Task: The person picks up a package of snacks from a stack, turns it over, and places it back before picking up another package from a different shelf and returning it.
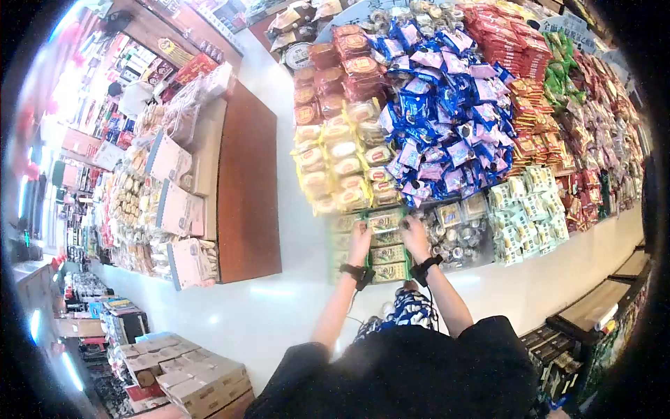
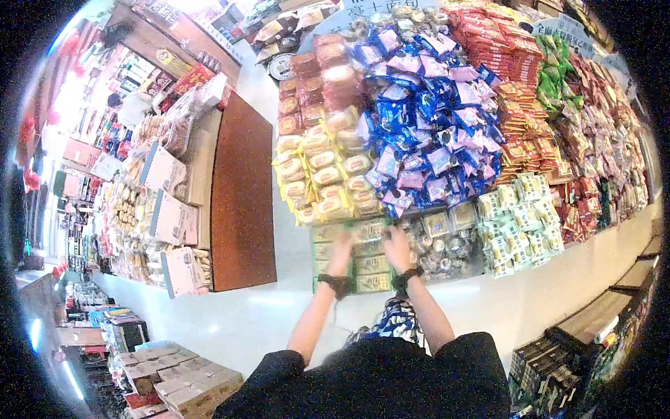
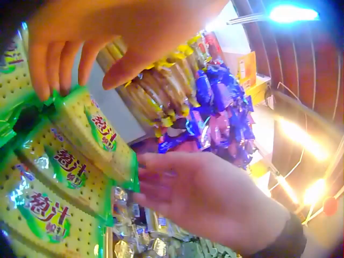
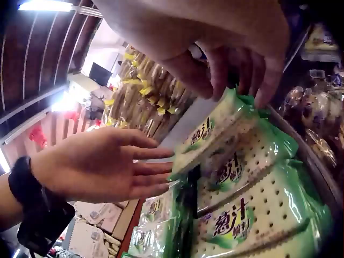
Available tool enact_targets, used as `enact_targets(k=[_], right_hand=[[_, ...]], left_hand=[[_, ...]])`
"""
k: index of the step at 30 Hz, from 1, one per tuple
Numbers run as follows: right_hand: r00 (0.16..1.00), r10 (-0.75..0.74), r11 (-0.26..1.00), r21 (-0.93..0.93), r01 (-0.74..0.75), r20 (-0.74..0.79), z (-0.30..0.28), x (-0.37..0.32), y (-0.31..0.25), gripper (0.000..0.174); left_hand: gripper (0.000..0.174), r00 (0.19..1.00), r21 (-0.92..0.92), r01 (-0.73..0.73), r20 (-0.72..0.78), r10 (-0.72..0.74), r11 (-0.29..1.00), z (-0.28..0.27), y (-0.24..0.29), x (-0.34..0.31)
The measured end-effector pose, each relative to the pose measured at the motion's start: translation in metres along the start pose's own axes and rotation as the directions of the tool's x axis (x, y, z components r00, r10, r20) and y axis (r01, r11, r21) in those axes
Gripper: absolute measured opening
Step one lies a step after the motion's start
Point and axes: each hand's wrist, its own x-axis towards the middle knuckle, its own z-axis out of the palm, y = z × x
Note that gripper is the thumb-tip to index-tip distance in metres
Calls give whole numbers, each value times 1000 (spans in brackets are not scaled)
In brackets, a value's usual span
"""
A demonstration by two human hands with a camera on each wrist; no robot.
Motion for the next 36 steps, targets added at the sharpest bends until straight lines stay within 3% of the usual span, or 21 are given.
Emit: enact_targets(k=[4, 8, 11, 14, 17, 18, 19, 21, 24, 25, 26, 27, 28, 31, 32, 33, 35, 36], right_hand=[[998, 46, 998, -37, -45, 43, 11, 16, 10, 33], [974, 160, 987, -40, -155, 162, 6, 18, 4, 37], [980, 88, 995, -52, -80, 178, -3, 12, -3, 40], [991, -45, 972, -225, 73, 124, -28, -6, -34, 39], [982, -38, 964, -253, 86, 186, -20, -24, -29, 35], [978, -156, 969, -173, 179, 139, -14, -34, -29, 30], [954, -241, 953, -144, 267, 178, -8, -39, -30, 28], [886, -301, 930, -97, 355, 354, -13, -61, -82, 23], [689, -617, 777, 153, 611, 380, 23, -107, -86, 16], [631, -563, 796, 144, 588, 535, 32, -123, -92, 15], [531, -629, 752, 272, 601, 567, 38, -139, -104, 14], [403, -516, 814, 286, 506, 756, 35, -157, -132, 12], [261, -503, 798, 327, 506, 824, 47, -172, -130, 13], [-144, -452, 689, 448, 570, 880, 70, -226, -126, 19], [-215, -372, 719, 427, 549, 903, 67, -249, -138, 22], [-298, -311, 650, 431, 627, 902, 74, -270, -136, 20], [-445, -211, 636, 468, 613, 870, 80, -317, -134, 18], [-521, -213, 676, 510, 532, 826, 81, -342, -129, 16]], left_hand=[[41, 991, 3, 136, 12, -136, 991, 2, 16, 5], [39, 989, -69, 137, 66, -133, 988, 4, -1, 17], [32, 995, -102, -39, -91, 30, 994, 5, 23, -9], [30, 1000, -203, -3, 1, 3, 979, -13, 63, -31], [26, 999, -227, -45, -40, 36, 973, -27, 45, -66], [23, 993, -99, -107, -62, 102, 989, -34, 53, -87], [20, 986, -57, -142, -96, 136, 988, -40, 45, -107], [22, 992, -5, -56, -116, 55, 998, -50, 16, -151], [26, 964, -140, 11, -263, -48, 990, -58, -38, -224], [27, 950, -201, -3, -308, -60, 980, -58, -60, -249], [27, 917, -214, 60, -374, -139, 975, -63, -66, -275], [26, 874, -240, 128, -431, -224, 962, -65, -68, -307], [26, 822, -284, 195, -475, -314, 939, -62, -74, -338], [26, 583, -431, 62, -716, -383, 900, -42, -104, -425], [26, 491, -489, 25, -754, -437, 872, -28, -110, -455], [27, 397, -536, -19, -779, -485, 844, -15, -116, -483], [28, 206, -578, -69, -806, -555, 813, 4, -128, -539], [29, 114, -598, -66, -800, -589, 799, 24, -133, -567]])
